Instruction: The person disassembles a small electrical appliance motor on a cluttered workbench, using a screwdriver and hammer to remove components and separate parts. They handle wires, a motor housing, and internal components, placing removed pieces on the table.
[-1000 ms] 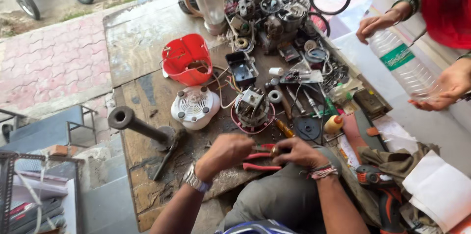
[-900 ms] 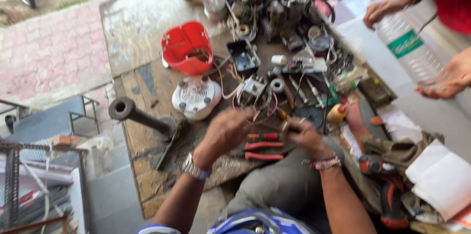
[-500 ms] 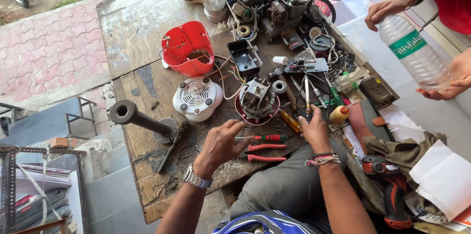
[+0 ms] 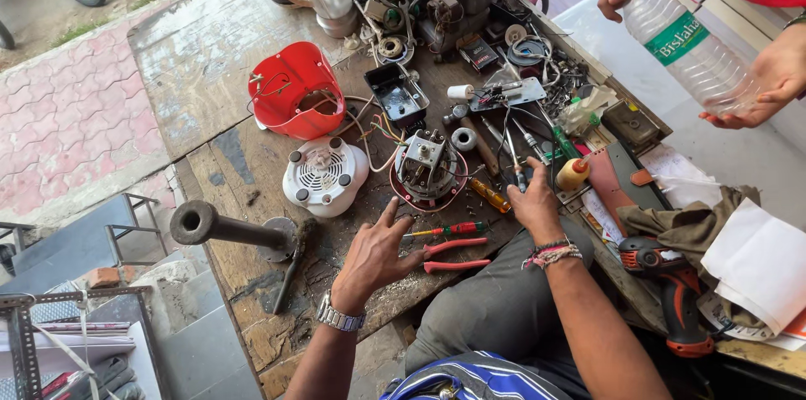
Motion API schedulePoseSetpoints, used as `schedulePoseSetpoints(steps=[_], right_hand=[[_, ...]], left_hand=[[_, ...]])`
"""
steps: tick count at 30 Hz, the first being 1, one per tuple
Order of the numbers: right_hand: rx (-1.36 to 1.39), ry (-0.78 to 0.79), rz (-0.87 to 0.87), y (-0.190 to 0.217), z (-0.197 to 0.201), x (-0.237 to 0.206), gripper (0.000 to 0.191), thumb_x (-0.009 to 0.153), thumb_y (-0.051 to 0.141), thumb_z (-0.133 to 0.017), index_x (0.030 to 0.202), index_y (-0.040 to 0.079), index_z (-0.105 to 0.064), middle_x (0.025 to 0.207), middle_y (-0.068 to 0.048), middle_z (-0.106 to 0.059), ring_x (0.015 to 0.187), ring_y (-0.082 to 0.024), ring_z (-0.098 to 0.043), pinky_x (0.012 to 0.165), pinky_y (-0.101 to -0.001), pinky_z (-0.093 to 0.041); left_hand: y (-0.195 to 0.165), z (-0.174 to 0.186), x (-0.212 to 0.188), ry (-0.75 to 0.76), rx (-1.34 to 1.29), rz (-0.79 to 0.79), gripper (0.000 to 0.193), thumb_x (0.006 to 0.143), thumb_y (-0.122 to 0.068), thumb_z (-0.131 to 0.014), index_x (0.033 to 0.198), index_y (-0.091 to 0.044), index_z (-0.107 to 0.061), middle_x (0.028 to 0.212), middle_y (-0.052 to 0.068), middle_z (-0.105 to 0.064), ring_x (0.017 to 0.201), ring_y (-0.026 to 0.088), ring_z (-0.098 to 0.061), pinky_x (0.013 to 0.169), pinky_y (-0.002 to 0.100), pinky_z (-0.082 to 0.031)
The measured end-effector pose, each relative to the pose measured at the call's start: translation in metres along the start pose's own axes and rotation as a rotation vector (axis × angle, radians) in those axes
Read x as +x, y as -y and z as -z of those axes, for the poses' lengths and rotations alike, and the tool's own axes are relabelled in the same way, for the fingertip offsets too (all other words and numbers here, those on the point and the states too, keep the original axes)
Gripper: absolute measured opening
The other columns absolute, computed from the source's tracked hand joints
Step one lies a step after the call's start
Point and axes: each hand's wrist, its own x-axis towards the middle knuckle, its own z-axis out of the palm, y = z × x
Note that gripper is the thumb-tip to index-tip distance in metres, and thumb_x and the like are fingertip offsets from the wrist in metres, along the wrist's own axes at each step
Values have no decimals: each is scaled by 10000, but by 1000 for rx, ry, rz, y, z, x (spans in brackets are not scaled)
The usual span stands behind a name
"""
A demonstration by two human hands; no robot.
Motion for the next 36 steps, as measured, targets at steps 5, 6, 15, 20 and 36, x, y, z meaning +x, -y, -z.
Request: schedulePoseSetpoints(steps=[5,6,15,20,36], right_hand=[[-79,-83,215,-14,12,-9,541,827,77,-655,1360,121,-579,1356,-185,-591,1257,-347,-576,1096,-451,-463],[-129,-100,256,-12,13,-11,488,831,48,-632,1310,136,-655,1376,-158,-594,1295,-336,-567,1150,-436,-451],[-336,-234,470,5,18,-41,261,816,71,-729,1062,144,-774,1422,-148,-568,1307,-392,-506,1099,-491,-421],[-210,-205,550,23,53,-41,257,832,61,-764,1083,117,-764,1407,-136,-590,1314,-380,-522,1076,-480,-449],[-85,-54,628,18,116,-41,244,842,32,-750,1080,82,-757,1264,-111,-686,1159,-344,-638,1008,-434,-515]], left_hand=[[-19,-11,-14,6,71,11,609,738,-447,-795,1205,-77,-673,1565,328,-363,837,352,-726,931,453,-468],[-20,-12,-14,-37,55,-23,623,740,-443,-798,1233,-84,-672,1555,343,-363,857,365,-718,927,451,-474],[-24,-9,-24,-97,86,-14,682,719,-423,-808,1311,-122,-654,1570,324,-348,1005,365,-672,933,450,-466],[-43,0,-17,-248,115,53,648,808,-359,-753,1386,-104,-609,1544,237,-488,1148,336,-630,984,467,-431],[-99,-52,68,-763,-358,-48,1430,717,-364,-951,1646,-165,118,1557,339,-413,1407,455,-502,1163,475,-452]])
